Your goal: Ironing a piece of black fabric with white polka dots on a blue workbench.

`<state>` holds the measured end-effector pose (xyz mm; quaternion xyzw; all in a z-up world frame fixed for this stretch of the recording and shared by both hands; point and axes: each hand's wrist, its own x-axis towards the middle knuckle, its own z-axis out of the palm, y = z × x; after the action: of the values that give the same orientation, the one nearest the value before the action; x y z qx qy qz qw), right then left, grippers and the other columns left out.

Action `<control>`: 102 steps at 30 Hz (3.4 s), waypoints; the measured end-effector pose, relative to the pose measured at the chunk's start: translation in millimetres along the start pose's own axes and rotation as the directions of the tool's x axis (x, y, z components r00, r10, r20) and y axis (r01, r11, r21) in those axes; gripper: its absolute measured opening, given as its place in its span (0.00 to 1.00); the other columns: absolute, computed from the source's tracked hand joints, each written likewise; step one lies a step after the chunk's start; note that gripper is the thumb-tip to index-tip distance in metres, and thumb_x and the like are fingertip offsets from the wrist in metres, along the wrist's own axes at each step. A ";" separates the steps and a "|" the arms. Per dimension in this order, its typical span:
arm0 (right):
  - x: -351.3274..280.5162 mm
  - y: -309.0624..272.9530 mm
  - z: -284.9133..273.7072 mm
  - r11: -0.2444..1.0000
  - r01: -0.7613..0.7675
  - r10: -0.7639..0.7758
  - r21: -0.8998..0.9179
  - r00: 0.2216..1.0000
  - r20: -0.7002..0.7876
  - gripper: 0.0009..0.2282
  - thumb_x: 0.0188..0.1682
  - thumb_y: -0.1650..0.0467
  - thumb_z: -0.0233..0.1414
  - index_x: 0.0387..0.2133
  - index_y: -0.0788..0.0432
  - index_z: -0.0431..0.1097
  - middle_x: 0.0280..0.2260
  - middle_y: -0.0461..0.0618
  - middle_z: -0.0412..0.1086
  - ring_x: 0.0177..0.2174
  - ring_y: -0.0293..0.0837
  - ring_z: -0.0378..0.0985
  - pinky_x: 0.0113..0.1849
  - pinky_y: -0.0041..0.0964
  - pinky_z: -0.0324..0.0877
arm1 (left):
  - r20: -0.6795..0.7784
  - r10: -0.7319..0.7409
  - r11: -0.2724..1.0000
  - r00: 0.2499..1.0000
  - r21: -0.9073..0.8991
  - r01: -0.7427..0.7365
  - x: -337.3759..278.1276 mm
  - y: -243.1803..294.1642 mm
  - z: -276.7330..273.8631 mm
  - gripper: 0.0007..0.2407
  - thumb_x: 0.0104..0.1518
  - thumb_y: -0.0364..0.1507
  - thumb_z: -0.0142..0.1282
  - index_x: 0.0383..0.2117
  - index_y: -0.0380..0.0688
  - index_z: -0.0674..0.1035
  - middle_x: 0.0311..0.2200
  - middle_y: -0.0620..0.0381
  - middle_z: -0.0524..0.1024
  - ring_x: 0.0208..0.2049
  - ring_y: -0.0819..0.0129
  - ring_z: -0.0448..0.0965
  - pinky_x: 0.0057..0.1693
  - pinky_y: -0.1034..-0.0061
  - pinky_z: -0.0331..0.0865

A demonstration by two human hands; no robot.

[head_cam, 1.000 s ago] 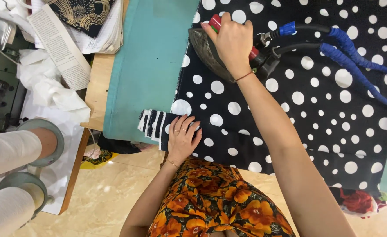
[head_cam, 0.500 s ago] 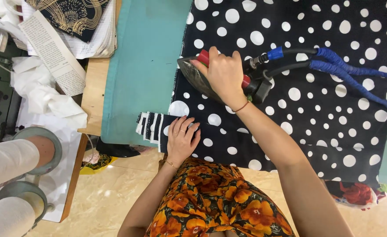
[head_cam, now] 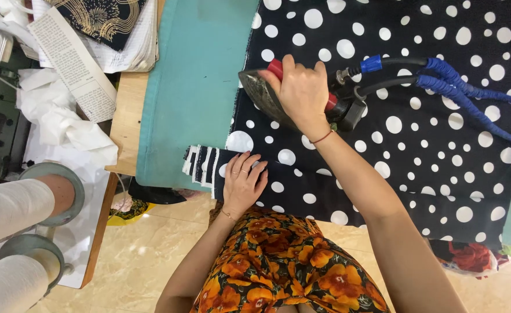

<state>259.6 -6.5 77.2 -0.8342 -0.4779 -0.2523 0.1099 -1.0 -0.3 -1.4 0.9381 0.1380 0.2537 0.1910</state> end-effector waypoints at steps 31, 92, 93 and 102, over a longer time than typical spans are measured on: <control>-86.6 7.1 -66.8 0.982 0.132 -0.152 0.138 0.979 0.139 0.29 0.54 0.43 0.52 0.30 0.59 0.72 0.14 0.43 0.66 0.14 0.39 0.67 0.31 0.35 0.61 | -0.072 0.346 0.938 0.936 0.039 -0.344 -38.6 -22.7 15.0 0.12 0.51 0.36 0.71 0.40 0.57 0.81 0.39 0.66 0.69 0.49 0.69 0.69 0.62 0.64 0.60; -105.3 115.1 -64.8 0.998 0.063 -0.064 0.010 0.994 0.089 0.28 0.51 0.43 0.54 0.24 0.56 0.69 0.13 0.43 0.65 0.13 0.41 0.65 0.31 0.37 0.62 | 0.329 0.306 0.945 0.893 0.008 -0.327 66.1 58.1 22.0 0.05 0.53 0.25 0.57 0.34 0.44 0.81 0.40 0.56 0.74 0.52 0.61 0.72 0.59 0.60 0.63; -109.2 115.1 -68.9 0.998 0.048 -0.052 0.039 0.993 0.110 0.28 0.50 0.44 0.56 0.23 0.56 0.69 0.13 0.43 0.65 0.13 0.41 0.65 0.30 0.37 0.61 | 0.308 0.277 0.951 0.910 0.043 -0.305 65.7 59.5 21.8 0.05 0.53 0.25 0.58 0.34 0.44 0.81 0.41 0.56 0.74 0.52 0.60 0.72 0.59 0.60 0.63; -97.5 137.3 -53.7 0.998 0.034 -0.037 0.047 0.998 0.052 0.27 0.51 0.45 0.58 0.24 0.56 0.69 0.14 0.44 0.66 0.14 0.42 0.65 0.30 0.36 0.59 | 0.253 -0.027 0.990 0.967 0.141 -0.009 45.7 75.9 17.4 0.07 0.56 0.32 0.63 0.32 0.45 0.78 0.30 0.58 0.76 0.38 0.62 0.73 0.49 0.63 0.60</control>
<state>319.2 -172.9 79.4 -0.8292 -0.5010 -0.2211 0.1122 58.5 -56.5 36.5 0.9734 0.1343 0.1200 0.1413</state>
